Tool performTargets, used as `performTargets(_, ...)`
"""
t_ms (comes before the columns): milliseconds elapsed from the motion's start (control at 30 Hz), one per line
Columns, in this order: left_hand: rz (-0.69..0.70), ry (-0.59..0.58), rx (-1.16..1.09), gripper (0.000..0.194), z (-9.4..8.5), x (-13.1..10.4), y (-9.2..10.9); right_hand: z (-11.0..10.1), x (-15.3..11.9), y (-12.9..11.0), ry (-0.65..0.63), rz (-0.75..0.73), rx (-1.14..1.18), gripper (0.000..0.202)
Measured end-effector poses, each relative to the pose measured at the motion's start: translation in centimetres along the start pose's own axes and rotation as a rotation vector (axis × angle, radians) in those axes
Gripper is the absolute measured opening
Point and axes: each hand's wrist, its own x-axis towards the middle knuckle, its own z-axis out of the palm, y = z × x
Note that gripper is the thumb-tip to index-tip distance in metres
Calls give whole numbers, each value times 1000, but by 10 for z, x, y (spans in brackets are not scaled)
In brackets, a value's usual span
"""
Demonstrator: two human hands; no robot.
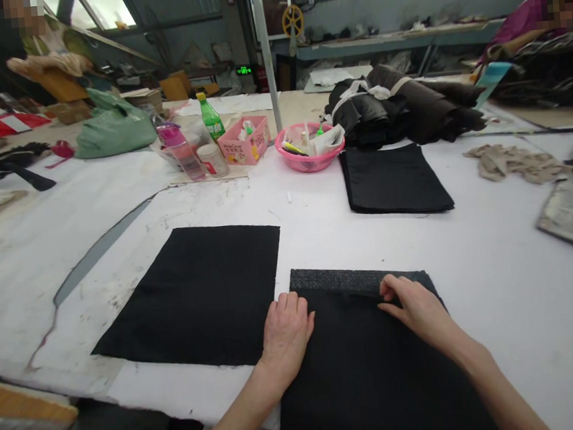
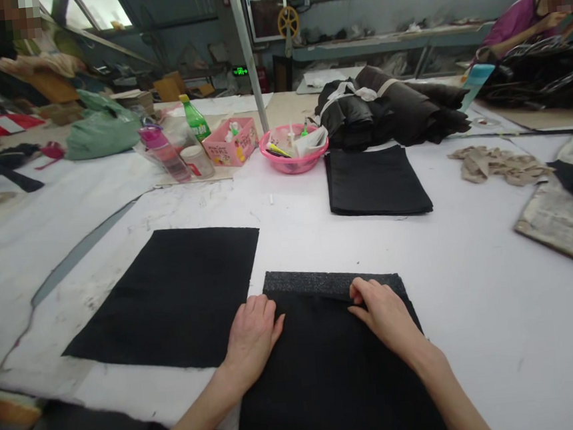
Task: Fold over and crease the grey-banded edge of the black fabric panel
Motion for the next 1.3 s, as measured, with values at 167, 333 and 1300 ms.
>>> performTargets(167,-2,-18,24,9,-1,0,0,-8,-7,13,-38,33,31,15)
performTargets(333,3,-18,49,9,-2,1,0,-20,-21,38,-79,140,101,28)
performTargets(1300,405,-77,-105,39,-2,8,32,-1,-25,-18,275,-86,-155,21)
